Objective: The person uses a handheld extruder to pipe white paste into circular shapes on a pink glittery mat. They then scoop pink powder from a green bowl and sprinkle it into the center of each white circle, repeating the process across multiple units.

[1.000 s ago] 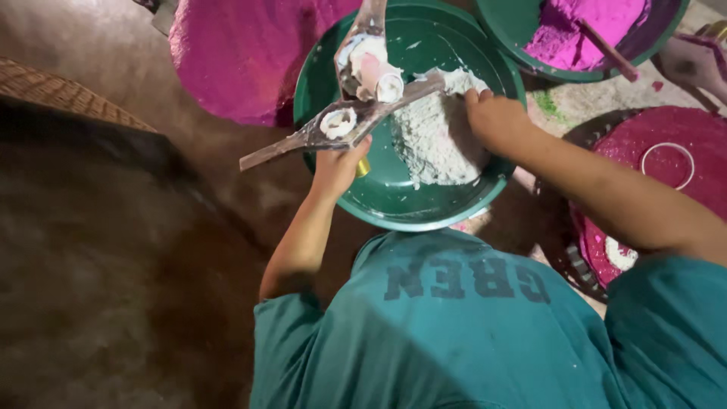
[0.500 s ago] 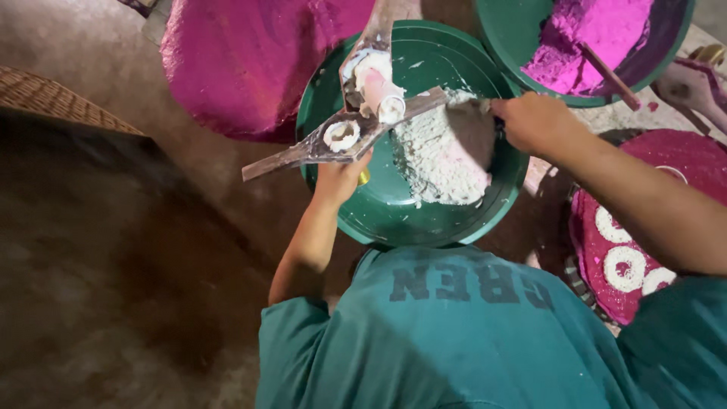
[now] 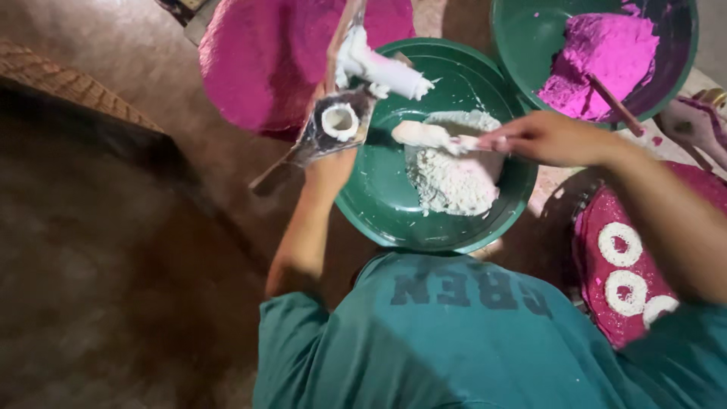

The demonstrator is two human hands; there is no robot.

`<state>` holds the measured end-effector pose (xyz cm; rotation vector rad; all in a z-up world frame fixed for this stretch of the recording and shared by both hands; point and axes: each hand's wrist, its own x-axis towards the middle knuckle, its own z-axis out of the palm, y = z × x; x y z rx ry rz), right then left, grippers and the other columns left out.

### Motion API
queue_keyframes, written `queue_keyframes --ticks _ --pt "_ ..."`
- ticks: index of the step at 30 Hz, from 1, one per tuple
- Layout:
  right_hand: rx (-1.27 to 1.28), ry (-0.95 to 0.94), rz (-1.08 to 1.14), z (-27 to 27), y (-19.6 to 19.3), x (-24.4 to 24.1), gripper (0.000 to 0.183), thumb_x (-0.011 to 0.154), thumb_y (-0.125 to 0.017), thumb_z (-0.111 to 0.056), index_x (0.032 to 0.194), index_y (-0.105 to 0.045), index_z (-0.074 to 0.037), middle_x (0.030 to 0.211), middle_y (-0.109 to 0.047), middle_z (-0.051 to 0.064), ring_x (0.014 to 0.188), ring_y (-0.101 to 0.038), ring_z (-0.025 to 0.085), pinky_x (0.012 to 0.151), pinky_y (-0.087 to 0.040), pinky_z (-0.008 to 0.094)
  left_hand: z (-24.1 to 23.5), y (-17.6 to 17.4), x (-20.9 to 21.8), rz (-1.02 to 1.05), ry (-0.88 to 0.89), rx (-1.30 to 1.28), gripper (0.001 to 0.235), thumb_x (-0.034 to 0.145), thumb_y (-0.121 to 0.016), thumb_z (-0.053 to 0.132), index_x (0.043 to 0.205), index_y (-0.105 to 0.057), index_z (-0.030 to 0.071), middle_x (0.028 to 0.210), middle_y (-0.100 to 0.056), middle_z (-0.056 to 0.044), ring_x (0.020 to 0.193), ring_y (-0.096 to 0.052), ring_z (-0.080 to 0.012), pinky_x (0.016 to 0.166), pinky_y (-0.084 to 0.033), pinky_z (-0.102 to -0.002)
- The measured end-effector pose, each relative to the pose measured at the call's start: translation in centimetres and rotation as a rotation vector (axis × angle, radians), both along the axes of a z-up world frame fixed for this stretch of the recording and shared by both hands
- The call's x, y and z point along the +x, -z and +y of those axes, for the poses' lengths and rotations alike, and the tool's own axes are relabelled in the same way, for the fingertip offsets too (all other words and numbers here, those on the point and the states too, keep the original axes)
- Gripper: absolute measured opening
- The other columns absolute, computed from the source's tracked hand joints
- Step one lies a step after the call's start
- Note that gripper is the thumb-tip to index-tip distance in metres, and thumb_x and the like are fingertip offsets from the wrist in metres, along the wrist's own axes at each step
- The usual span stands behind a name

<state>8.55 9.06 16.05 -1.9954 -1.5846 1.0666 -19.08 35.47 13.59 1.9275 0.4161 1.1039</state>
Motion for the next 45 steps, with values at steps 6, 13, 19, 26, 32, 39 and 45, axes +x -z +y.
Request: queue_keyframes --ticks 6,13,19,26,32,39,45 --pt "-0.17 0.082 -0.052 -2.2 -11.1 -3.6 0.041 0.1 -0.057 -0.034 0.136 -0.072 -0.019 0.115 -0.08 0.003 0.101 -0.073 0.019 0.09 -0.056 0.034 -2.5 -2.7 0.0 0.142 0.038 0.537 0.047 0.091 -0.074 0.026 0.132 -0.06 0.008 0.131 -0.061 -0.008 0.119 -0.061 -0.0224 0.101 -0.048 -0.036" --pt "-0.345 -0.28 -0.973 2.9 -12.6 -14.5 0.033 0.103 -0.052 -0.029 0.134 -0.062 -0.023 0.107 -0.073 0.008 0.095 -0.073 0.028 0.075 -0.059 0.04 -6.5 2.4 2.3 0.364 0.391 0.602 0.063 0.087 -0.076 0.037 0.143 -0.057 0.015 0.149 -0.055 -0.009 0.138 -0.055 -0.0253 0.117 -0.04 -0.042" --pt "0.285 -0.335 -1.175 -1.8 -14.7 -15.5 0.047 0.079 -0.061 -0.013 0.126 -0.066 -0.007 0.093 -0.067 0.005 0.075 -0.071 0.021 0.053 -0.058 0.034 -5.1 3.8 -0.1 0.545 0.364 0.203 0.062 0.089 -0.074 0.038 0.144 -0.056 0.016 0.15 -0.056 -0.007 0.14 -0.053 -0.0229 0.118 -0.041 -0.036" --pt "0.273 -0.233 -1.191 -1.1 -13.9 -15.6 0.031 0.08 -0.063 -0.02 0.11 -0.067 -0.011 0.087 -0.065 0.002 0.073 -0.07 0.021 0.051 -0.056 0.035 -4.9 2.3 0.7 0.56 0.226 0.643 0.058 0.102 -0.063 0.033 0.154 -0.044 0.016 0.161 -0.046 -0.004 0.145 -0.052 -0.0188 0.119 -0.044 -0.034" --pt "0.298 -0.222 -1.135 -0.9 -11.4 -17.0 0.028 0.084 -0.061 -0.015 0.11 -0.064 -0.004 0.084 -0.066 0.007 0.071 -0.07 0.024 0.051 -0.056 0.036 -5.9 1.6 1.8 0.709 0.203 0.445 0.066 0.096 -0.066 0.034 0.157 -0.045 0.021 0.159 -0.05 -0.003 0.136 -0.052 -0.0296 0.107 -0.048 -0.041" --pt "0.563 0.293 -0.553 -3.2 -10.8 -13.8 0.043 0.094 -0.069 -0.004 0.136 -0.061 -0.002 0.116 -0.071 0.02 0.095 -0.07 0.037 0.076 -0.056 0.044 -2.8 1.4 2.7 0.315 -0.135 0.563 0.065 0.095 -0.076 0.047 0.147 -0.052 0.015 0.16 -0.046 -0.003 0.139 -0.057 -0.0302 0.115 -0.053 -0.039" --pt "0.624 0.427 -0.078 -0.5 -0.2 -16.0 0.046 0.101 -0.061 0.0 0.146 -0.056 -0.004 0.117 -0.07 0.027 0.108 -0.073 0.031 0.091 -0.055 0.035 -1.9 0.6 3.9 0.49 -0.172 0.635 0.049 0.096 -0.073 0.034 0.14 -0.061 0.017 0.166 -0.038 -0.01 0.137 -0.057 -0.0315 0.105 -0.058 -0.038"
